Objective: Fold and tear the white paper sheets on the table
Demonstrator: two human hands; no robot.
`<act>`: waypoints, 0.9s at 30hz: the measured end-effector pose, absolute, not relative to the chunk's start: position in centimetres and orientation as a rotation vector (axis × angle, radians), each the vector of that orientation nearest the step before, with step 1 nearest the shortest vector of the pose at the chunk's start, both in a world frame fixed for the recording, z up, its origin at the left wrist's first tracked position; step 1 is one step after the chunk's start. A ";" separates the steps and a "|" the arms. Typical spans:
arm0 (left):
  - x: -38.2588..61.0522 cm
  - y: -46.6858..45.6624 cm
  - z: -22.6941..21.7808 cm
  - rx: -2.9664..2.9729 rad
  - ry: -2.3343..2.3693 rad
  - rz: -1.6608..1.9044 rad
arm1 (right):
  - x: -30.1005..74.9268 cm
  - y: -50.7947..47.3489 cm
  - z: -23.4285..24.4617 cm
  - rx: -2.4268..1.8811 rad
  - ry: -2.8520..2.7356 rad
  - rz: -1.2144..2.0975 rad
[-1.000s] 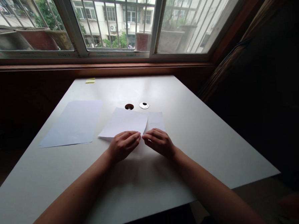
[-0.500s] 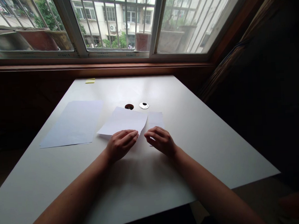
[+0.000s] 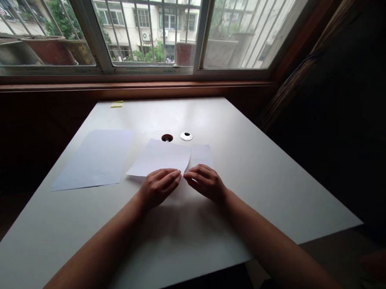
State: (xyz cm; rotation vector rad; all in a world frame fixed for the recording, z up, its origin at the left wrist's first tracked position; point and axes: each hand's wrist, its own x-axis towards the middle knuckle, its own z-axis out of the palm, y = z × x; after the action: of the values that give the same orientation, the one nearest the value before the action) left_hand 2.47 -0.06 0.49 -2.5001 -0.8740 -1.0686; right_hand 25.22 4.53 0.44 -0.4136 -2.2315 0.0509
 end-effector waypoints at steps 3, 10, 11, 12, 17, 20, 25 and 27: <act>2.4 -0.1 0.5 -2.509 -0.872 -1.055 | 25.3 4.5 0.4 -0.412 -2.243 0.048; 2.5 -0.1 0.5 -2.509 -0.866 -1.045 | 25.2 4.4 0.5 -0.412 -2.241 0.027; 2.6 -0.1 0.5 -2.508 -0.867 -1.041 | 25.2 4.5 0.4 -0.415 -2.242 0.025; 2.6 -0.1 0.5 -2.509 -0.873 -1.036 | 25.2 4.5 0.4 -0.416 -2.244 0.025; 2.6 0.0 0.6 -2.527 -0.927 -1.003 | 25.3 4.5 0.3 -0.425 -2.265 0.028; 2.7 0.0 0.6 -2.527 -0.932 -0.990 | 25.3 4.4 0.3 -0.426 -2.275 0.028; 2.5 0.0 0.3 -2.518 -0.955 -0.997 | 25.3 4.4 0.2 -0.470 -2.272 0.031; 2.4 0.0 0.3 -2.516 -0.978 -0.989 | 25.4 4.5 0.1 -0.526 -2.232 0.044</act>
State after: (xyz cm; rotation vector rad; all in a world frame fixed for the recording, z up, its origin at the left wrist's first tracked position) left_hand 2.42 0.00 0.27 -2.5161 -0.9781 -0.9890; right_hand 25.41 4.53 0.13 -0.5261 -2.2321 0.0445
